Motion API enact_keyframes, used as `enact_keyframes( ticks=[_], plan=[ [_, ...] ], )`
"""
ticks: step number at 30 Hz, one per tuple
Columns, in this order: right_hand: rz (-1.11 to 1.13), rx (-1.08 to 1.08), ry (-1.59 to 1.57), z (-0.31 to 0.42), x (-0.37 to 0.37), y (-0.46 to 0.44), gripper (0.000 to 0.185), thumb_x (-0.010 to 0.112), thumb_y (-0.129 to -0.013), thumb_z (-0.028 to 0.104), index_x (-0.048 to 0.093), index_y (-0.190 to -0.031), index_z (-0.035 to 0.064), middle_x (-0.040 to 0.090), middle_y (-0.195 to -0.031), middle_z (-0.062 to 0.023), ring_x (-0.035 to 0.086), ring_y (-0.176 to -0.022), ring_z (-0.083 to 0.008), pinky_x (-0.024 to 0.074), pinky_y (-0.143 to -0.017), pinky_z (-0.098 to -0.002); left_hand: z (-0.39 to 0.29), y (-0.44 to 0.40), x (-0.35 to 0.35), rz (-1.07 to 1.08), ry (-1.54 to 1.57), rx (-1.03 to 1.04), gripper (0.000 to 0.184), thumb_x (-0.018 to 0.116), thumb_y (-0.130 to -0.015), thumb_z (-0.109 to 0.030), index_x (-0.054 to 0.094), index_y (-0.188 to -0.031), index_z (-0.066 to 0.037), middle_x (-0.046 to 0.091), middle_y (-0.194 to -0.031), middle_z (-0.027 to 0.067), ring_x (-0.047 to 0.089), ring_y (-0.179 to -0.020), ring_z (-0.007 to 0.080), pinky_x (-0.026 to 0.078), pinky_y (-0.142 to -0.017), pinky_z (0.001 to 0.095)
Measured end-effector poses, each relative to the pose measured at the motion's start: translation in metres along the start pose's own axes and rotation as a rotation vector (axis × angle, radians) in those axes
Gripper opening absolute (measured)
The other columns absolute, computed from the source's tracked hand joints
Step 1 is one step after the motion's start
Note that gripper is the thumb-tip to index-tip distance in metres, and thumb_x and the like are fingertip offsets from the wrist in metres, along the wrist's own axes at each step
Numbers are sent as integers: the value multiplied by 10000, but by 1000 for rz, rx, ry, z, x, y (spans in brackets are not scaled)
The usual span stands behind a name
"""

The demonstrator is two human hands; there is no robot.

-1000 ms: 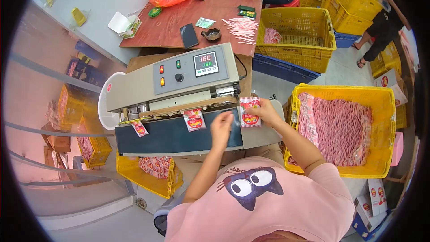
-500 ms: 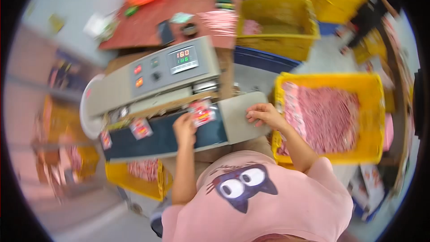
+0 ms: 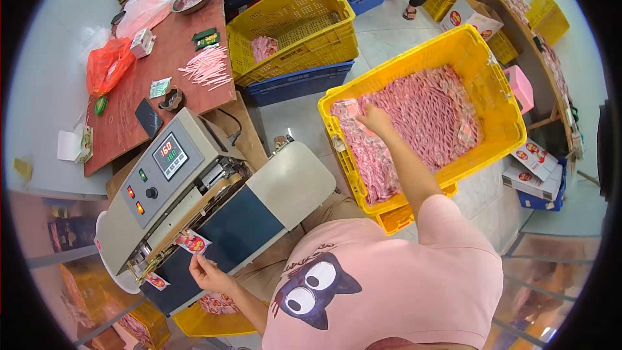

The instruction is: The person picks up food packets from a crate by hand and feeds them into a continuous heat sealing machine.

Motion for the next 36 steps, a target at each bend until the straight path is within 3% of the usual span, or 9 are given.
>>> enact_keyframes(
  ticks=[8, 11, 16, 20, 22, 24, 28, 33, 36],
  plan=[
    [397, 182, -186, 42, 97, -79, 433, 565, -692, 424, 638, -975, 104, 627, -980, -119, 598, -915, -278, 467, -768, -382, -4, 19, -5, 35, -72, 9, 76, 538, -848, -80, 577, -873, -20, 503, -699, -4, 381, -527, 36, 307, -460, 156],
    [3, 219, -14, 33, 97, -78, 357, 591, -702, 391, 658, -917, 114, 641, -904, -126, 612, -867, -277, 475, -745, -370, 8, 26, -5, 27, -45, -57, 72, 545, -842, -78, 579, -865, -18, 509, -695, -5, 383, -523, 34, 311, -463, 153],
    [24, 33, 97, 11, 72, -94, 274, 623, -702, 293, 661, -848, 65, 637, -875, -155, 624, -821, -276, 490, -698, -376, 4, 33, 7, 89, -27, -94, 74, 552, -838, -77, 583, -870, -18, 516, -701, -3, 392, -534, 33, 317, -471, 151],
    [-102, -11, 12, -23, 36, -108, 236, 602, -676, 221, 646, -706, -9, 616, -648, -188, 627, -590, -295, 507, -570, -376, 1, 34, 13, 145, -33, -79, 78, 553, -837, -70, 585, -883, -16, 514, -705, -3, 397, -553, 37, 322, -479, 154],
    [46, 18, -83, -35, 23, -102, 234, 584, -672, 209, 646, -713, -13, 616, -662, -194, 629, -611, -299, 507, -591, -384, -5, 35, 18, 167, -37, -55, 79, 549, -840, -71, 585, -884, -16, 512, -706, -3, 398, -552, 37, 323, -481, 155],
    [84, 68, 60, -30, -2, -88, 285, 587, -687, 236, 651, -836, 1, 622, -879, -209, 619, -817, -326, 492, -716, -406, -4, 37, 22, 185, -36, -60, 82, 549, -841, -76, 584, -883, -15, 513, -707, -3, 397, -553, 37, 326, -483, 156],
    [-19, -13, 191, -17, 23, -85, 257, 593, -695, 226, 655, -818, 10, 629, -854, -199, 623, -816, -308, 491, -729, -401, -3, 40, 30, 220, -46, -68, 87, 550, -842, -84, 584, -866, -8, 502, -706, -4, 399, -557, 42, 335, -490, 161],
    [341, 91, -55, 36, 73, -80, 330, 558, -712, 401, 673, -865, 132, 659, -811, -77, 635, -775, -246, 475, -732, -352, -13, 46, 31, 246, -85, -24, 83, 548, -838, -79, 584, -843, -4, 480, -701, -6, 409, -568, 51, 343, -497, 168],
    [243, 153, 122, 44, 80, -75, 410, 557, -707, 410, 636, -1007, 143, 611, -1038, -103, 578, -979, -250, 447, -825, -369, -4, 51, 27, 257, -103, -70, 87, 552, -836, -85, 583, -843, -3, 495, -710, -4, 419, -573, 51, 349, -503, 169]
  ],
)
Point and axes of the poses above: each hand's wrist, its own y-axis away from the middle knuckle, its own x-axis out of the palm, z = x × y, the point moved 5 cm from there along -y, towards the middle knuckle
